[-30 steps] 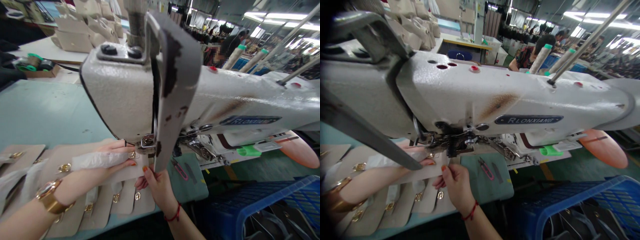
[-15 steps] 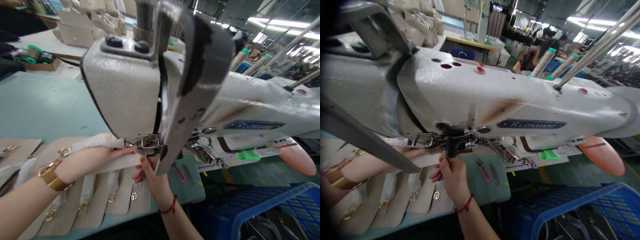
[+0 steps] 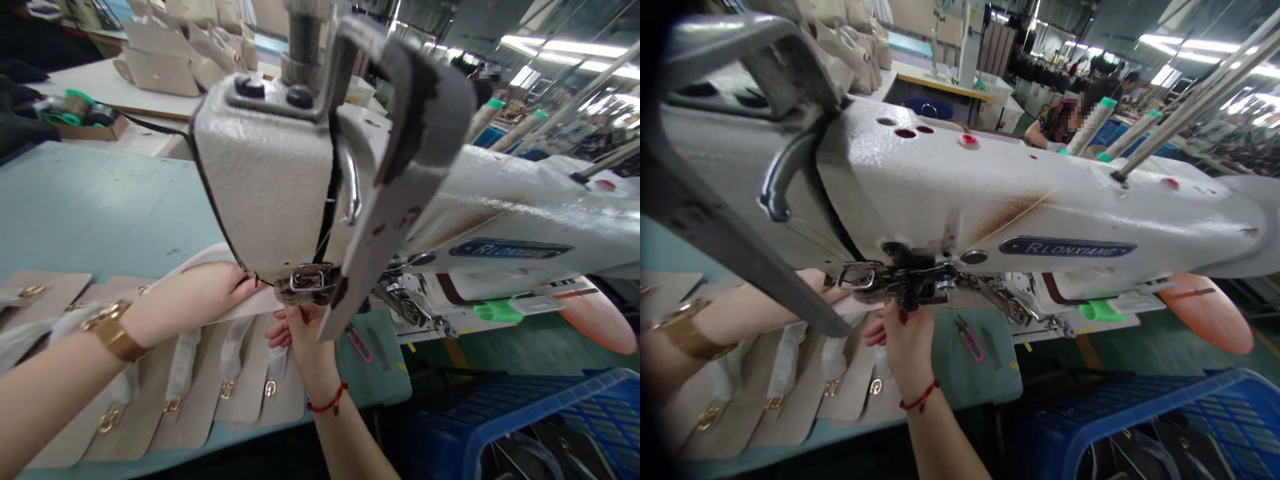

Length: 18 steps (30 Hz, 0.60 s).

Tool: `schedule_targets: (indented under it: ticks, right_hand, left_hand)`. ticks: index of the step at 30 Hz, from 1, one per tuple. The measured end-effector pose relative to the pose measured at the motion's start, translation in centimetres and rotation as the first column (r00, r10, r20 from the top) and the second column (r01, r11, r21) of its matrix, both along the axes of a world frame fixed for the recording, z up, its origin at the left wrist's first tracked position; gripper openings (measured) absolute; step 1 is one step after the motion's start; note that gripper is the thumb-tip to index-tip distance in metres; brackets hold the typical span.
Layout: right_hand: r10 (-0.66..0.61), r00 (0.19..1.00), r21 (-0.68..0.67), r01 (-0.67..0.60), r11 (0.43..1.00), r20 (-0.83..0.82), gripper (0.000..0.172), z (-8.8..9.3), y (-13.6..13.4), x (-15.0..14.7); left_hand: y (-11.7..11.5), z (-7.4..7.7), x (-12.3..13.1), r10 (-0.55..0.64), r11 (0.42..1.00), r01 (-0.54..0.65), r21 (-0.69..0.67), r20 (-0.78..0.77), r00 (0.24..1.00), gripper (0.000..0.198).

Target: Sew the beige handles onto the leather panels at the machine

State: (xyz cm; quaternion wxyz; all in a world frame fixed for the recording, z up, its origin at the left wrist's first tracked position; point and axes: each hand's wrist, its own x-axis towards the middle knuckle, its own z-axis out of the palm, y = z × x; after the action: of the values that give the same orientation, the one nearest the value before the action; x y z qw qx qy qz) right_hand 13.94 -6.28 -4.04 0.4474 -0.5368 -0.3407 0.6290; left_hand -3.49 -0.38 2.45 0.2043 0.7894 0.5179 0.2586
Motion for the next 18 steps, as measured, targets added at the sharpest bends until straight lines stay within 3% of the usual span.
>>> schedule_targets:
  ticks: [3, 5, 6, 8, 10, 11, 12, 13, 15, 18]
  right_hand:
    - [-0.011, 1.0, 0.026, 0.011, 1.0, 0.01, 0.047, 0.2, -0.3, 0.0]
    - [-0.021, 1.0, 0.035, 0.02, 0.999, 0.015, 0.046, 0.4, -0.4, 0.1]
    - [-0.021, 1.0, 0.037, 0.02, 0.999, 0.019, 0.046, 0.5, -0.5, 0.1]
    - [-0.011, 1.0, 0.044, 0.01, 0.999, 0.024, 0.047, 0.7, -0.5, 0.2]
    - [0.007, 1.0, 0.053, -0.009, 0.999, 0.028, 0.048, 0.8, -0.4, 0.2]
    - [0.016, 1.0, 0.059, -0.017, 0.998, 0.027, 0.049, 0.7, -0.3, 0.3]
    - [0.023, 0.999, 0.063, -0.025, 0.998, 0.027, 0.049, 0.6, -0.3, 0.3]
    - [0.029, 0.999, 0.065, -0.03, 0.997, 0.029, 0.05, 0.6, -0.2, 0.3]
    - [0.03, 0.999, 0.074, -0.032, 0.997, 0.039, 0.05, 0.4, -0.1, 0.2]
    - [0.023, 0.997, 0.105, -0.03, 0.994, 0.07, 0.05, 0.4, -0.1, 0.3]
  left_hand:
    - [-4.4, -0.5, -0.2, -0.002, 0.991, 0.023, 0.128, -0.161, 0.987, 0.026]
    - [-7.7, -1.6, -0.1, 0.056, 0.977, -0.049, 0.205, -0.028, 0.998, 0.021]
    - [-9.1, -2.3, 0.2, 0.079, 0.983, -0.091, 0.156, 0.083, 0.993, 0.018]
    - [-10.8, -3.8, 1.2, 0.208, 0.967, -0.144, -0.208, 0.327, 0.922, 0.013]
    - [-10.8, -5.1, 2.5, 0.456, 0.79, -0.057, -0.61, 0.523, 0.721, 0.028]
    - [-10.2, -5.6, 3.2, 0.556, 0.701, 0.032, -0.713, 0.574, 0.601, 0.034]
    - [-9.3, -5.9, 3.7, 0.616, 0.652, 0.111, -0.75, 0.609, 0.5, 0.037]
    - [-8.4, -6.1, 4.1, 0.635, 0.641, 0.159, -0.751, 0.635, 0.439, 0.039]
    - [-6.5, -6.3, 4.4, 0.61, 0.673, 0.153, -0.724, 0.66, 0.439, 0.037]
    - [-4.9, -6.0, 4.2, 0.506, 0.714, 0.113, -0.691, 0.62, 0.6, 0.031]
